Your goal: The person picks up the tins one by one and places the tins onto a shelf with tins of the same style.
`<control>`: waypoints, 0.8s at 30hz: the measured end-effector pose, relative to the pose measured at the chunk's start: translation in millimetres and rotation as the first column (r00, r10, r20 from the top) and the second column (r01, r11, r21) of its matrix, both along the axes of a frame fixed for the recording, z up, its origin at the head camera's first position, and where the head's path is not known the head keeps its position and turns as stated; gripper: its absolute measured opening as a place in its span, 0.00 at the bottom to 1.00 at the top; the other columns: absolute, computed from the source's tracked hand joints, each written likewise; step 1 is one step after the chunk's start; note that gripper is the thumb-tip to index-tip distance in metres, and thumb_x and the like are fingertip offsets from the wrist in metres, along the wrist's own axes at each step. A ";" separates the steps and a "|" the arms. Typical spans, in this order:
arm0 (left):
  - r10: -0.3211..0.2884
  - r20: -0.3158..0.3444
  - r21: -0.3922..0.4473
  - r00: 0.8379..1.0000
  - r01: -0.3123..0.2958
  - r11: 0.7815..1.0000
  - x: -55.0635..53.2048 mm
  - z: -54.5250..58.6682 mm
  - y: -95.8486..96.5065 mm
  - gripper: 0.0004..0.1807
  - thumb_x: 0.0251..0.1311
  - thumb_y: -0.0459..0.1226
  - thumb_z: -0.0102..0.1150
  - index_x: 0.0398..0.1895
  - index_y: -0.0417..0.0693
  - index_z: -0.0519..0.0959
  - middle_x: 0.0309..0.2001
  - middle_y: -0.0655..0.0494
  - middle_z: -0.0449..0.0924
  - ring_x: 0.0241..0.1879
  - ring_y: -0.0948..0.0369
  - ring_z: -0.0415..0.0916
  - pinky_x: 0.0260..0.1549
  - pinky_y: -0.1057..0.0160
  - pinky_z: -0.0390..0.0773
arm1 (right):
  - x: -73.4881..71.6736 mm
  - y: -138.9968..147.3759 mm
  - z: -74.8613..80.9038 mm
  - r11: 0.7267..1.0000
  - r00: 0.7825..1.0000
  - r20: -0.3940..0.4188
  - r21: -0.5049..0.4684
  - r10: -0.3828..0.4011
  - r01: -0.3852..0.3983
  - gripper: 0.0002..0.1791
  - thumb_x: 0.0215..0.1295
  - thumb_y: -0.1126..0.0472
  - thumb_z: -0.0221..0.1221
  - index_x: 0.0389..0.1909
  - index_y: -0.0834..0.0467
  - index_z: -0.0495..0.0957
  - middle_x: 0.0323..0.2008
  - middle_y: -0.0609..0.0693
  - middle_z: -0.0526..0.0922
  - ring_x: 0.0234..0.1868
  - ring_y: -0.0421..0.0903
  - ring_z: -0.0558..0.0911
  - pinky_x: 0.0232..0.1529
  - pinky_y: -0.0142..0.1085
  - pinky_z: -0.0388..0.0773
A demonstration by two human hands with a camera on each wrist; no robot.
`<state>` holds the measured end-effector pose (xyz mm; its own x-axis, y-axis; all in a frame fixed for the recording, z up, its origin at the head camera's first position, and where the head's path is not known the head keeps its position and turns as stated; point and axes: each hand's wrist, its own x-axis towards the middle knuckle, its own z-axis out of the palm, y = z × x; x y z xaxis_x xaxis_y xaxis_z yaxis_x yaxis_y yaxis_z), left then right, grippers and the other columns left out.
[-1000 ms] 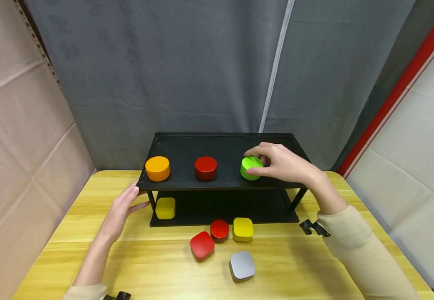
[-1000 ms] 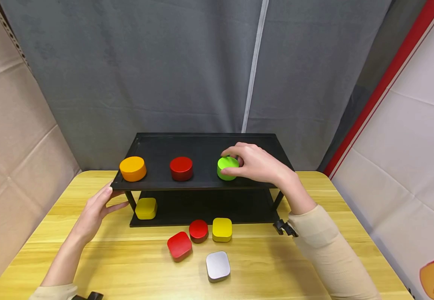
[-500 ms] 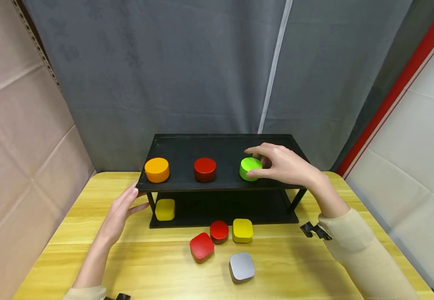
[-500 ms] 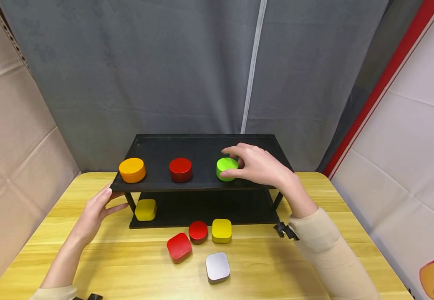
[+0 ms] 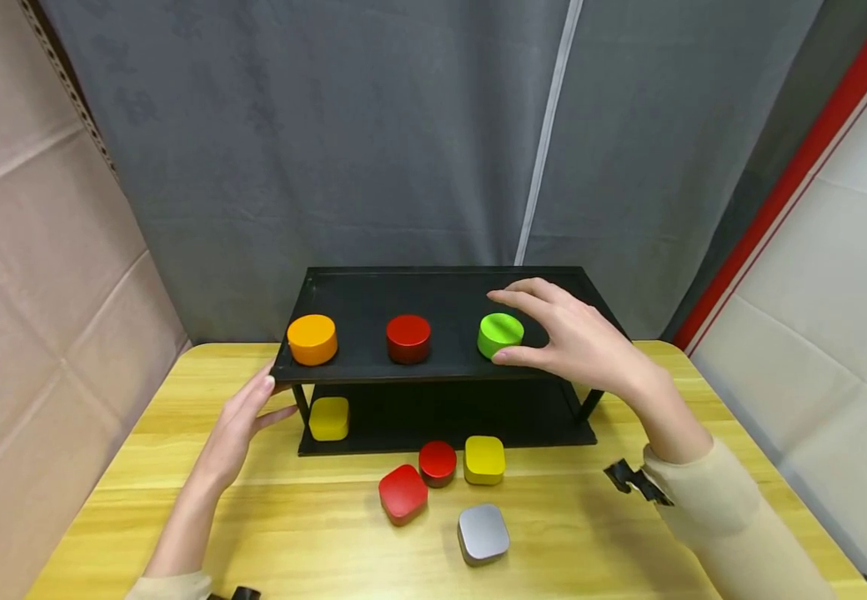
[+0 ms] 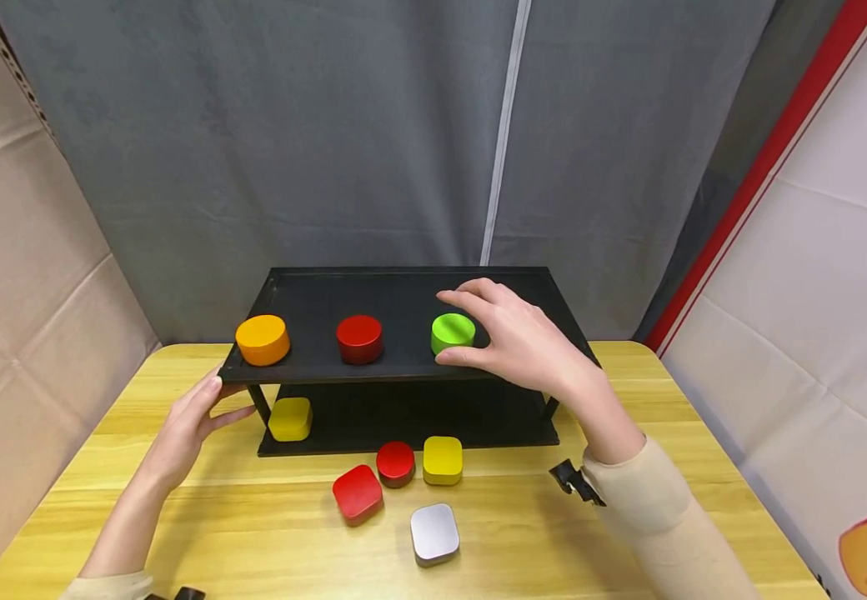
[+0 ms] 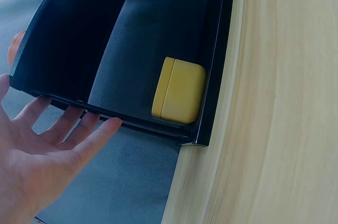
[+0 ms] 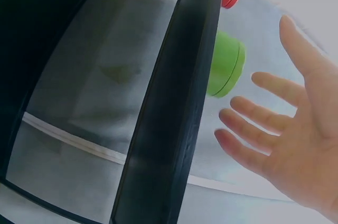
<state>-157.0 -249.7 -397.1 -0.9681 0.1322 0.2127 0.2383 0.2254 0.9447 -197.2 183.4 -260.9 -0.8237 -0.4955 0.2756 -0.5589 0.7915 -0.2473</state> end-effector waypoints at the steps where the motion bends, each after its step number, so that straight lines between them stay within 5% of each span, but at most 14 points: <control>1: -0.001 -0.001 0.003 1.000 0.001 1.000 0.4 0.5 0.3 0.28 0.84 0.48 0.34 0.82 0.55 0.58 0.82 0.47 0.54 0.62 0.78 0.72 0.53 0.70 0.84 | 2.4 -0.3 -0.1 1.000 1.000 -0.013 -0.003 0.003 -0.003 0.41 0.58 0.37 0.71 0.73 0.38 0.70 0.70 0.48 0.73 0.67 0.52 0.74 0.63 0.55 0.79; 9: 0.000 0.000 0.003 1.000 0.000 1.000 1.7 1.7 -0.2 0.28 0.84 0.48 0.33 0.82 0.56 0.58 0.82 0.50 0.55 0.62 0.78 0.72 0.53 0.70 0.84 | 21.4 -0.9 -0.7 0.996 0.990 -0.121 -0.036 0.078 -0.083 0.44 0.57 0.39 0.73 0.74 0.41 0.69 0.74 0.50 0.69 0.72 0.54 0.70 0.66 0.58 0.76; 24: -0.011 -0.011 0.016 1.000 0.011 1.000 2.0 2.3 -0.7 0.28 0.84 0.47 0.34 0.82 0.55 0.58 0.82 0.51 0.56 0.62 0.78 0.72 0.53 0.70 0.84 | 44.6 -12.2 -15.1 0.956 0.922 -0.264 -0.004 0.282 -0.293 0.46 0.56 0.43 0.75 0.75 0.45 0.69 0.77 0.50 0.67 0.79 0.54 0.64 0.74 0.59 0.66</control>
<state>-154.9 -250.4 -394.8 -0.9643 0.1394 0.2251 0.2508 0.2079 0.9455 -152.6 171.2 -276.0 -0.5451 -0.6834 0.4855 -0.8098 0.5792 -0.0939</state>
